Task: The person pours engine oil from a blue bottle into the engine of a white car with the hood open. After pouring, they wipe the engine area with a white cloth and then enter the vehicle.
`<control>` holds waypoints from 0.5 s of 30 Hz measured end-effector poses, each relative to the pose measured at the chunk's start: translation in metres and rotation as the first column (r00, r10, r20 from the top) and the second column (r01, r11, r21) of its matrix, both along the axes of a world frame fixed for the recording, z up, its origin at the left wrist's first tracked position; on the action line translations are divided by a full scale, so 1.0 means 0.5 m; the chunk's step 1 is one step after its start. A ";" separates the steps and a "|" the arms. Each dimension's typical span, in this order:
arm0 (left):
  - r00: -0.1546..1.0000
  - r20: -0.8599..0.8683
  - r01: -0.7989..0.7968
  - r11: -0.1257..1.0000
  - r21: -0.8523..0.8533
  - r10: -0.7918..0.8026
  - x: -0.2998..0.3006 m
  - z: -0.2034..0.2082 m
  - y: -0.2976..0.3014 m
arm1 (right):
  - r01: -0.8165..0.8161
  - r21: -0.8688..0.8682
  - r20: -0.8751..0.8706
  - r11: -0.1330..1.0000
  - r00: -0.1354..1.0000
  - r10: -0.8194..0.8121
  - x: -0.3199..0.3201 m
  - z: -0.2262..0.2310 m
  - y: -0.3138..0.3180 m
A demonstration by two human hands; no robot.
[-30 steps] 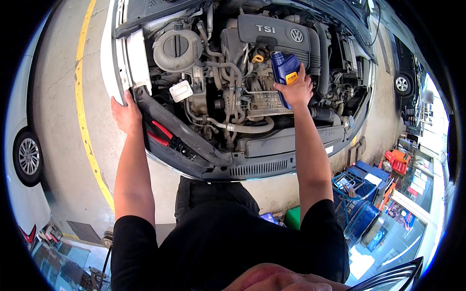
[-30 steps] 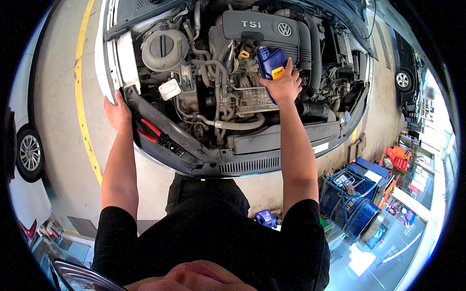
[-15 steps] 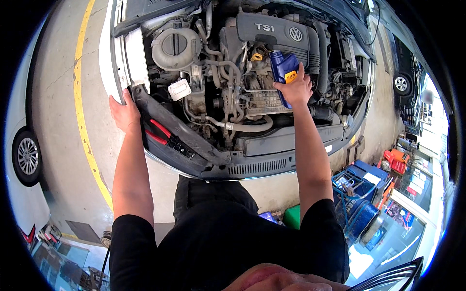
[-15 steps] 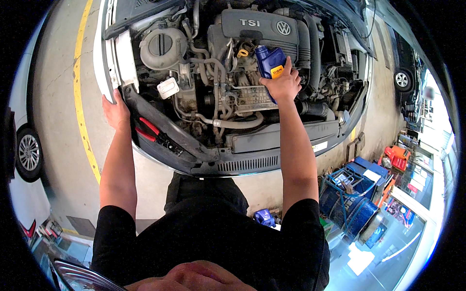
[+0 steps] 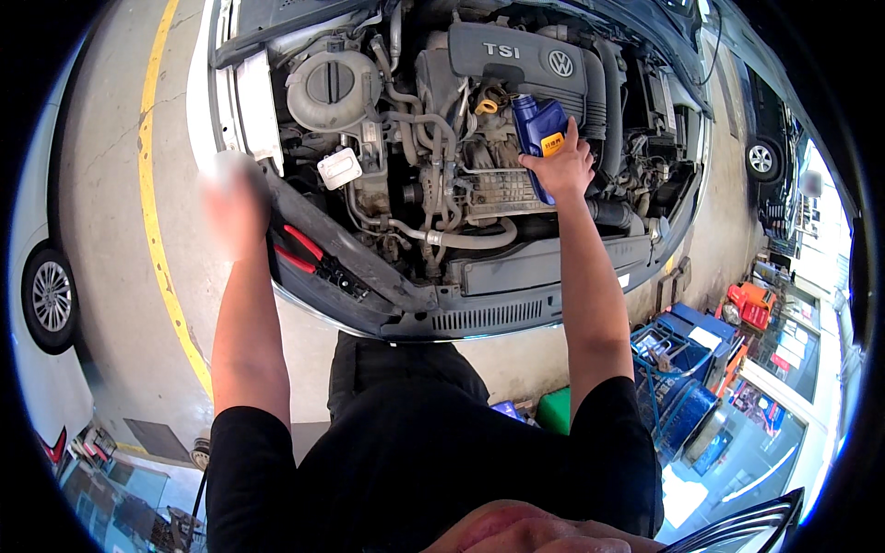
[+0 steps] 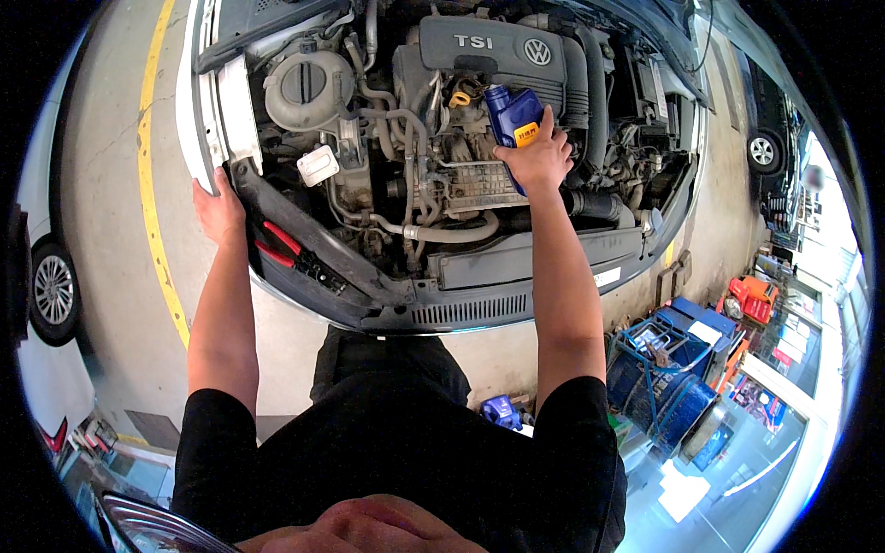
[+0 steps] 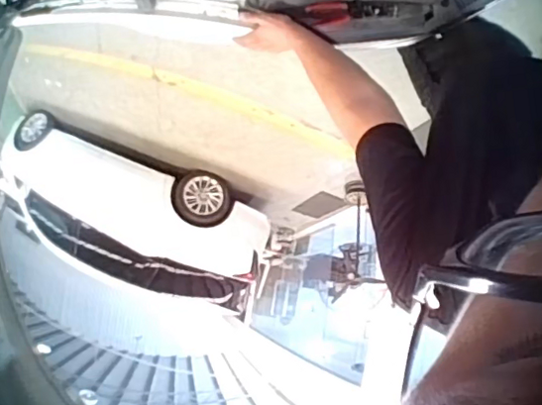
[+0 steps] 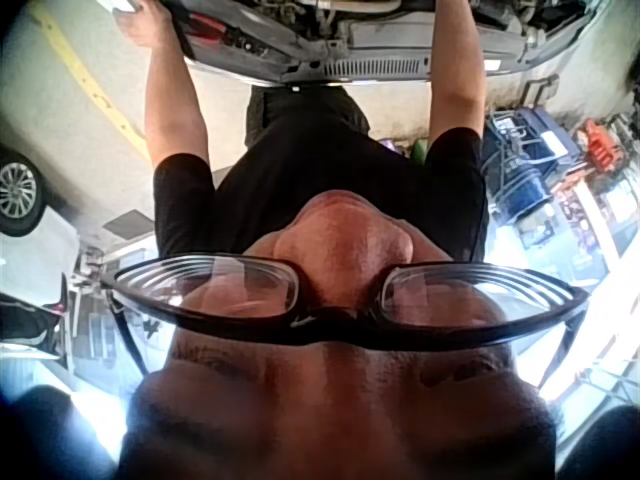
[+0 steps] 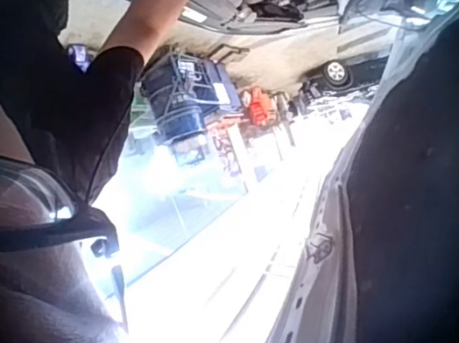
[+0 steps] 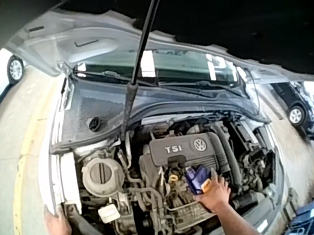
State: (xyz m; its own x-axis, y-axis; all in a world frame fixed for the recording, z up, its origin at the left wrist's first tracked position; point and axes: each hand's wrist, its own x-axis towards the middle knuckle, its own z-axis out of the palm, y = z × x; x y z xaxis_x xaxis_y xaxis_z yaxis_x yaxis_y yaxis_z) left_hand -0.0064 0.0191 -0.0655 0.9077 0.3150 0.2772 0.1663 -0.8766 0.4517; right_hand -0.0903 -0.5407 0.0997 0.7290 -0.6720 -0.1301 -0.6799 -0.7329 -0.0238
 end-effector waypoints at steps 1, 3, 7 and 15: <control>0.996 0.050 0.072 0.997 0.039 -0.074 0.000 -0.037 0.028 | -0.005 0.004 -0.003 1.000 1.000 0.005 0.004 -0.001 0.001; 0.986 0.073 0.123 0.952 0.279 -0.149 0.002 -0.067 0.048 | -0.002 0.008 -0.009 1.000 1.000 0.002 0.003 0.001 0.001; 0.967 0.133 0.142 0.890 0.434 -0.219 0.007 -0.102 0.069 | 0.002 0.011 -0.022 1.000 1.000 -0.002 0.004 0.007 0.003; 0.978 0.136 0.115 0.953 0.280 -0.158 0.001 -0.068 0.034 | 0.007 0.002 -0.035 1.000 0.999 -0.006 0.003 0.004 -0.002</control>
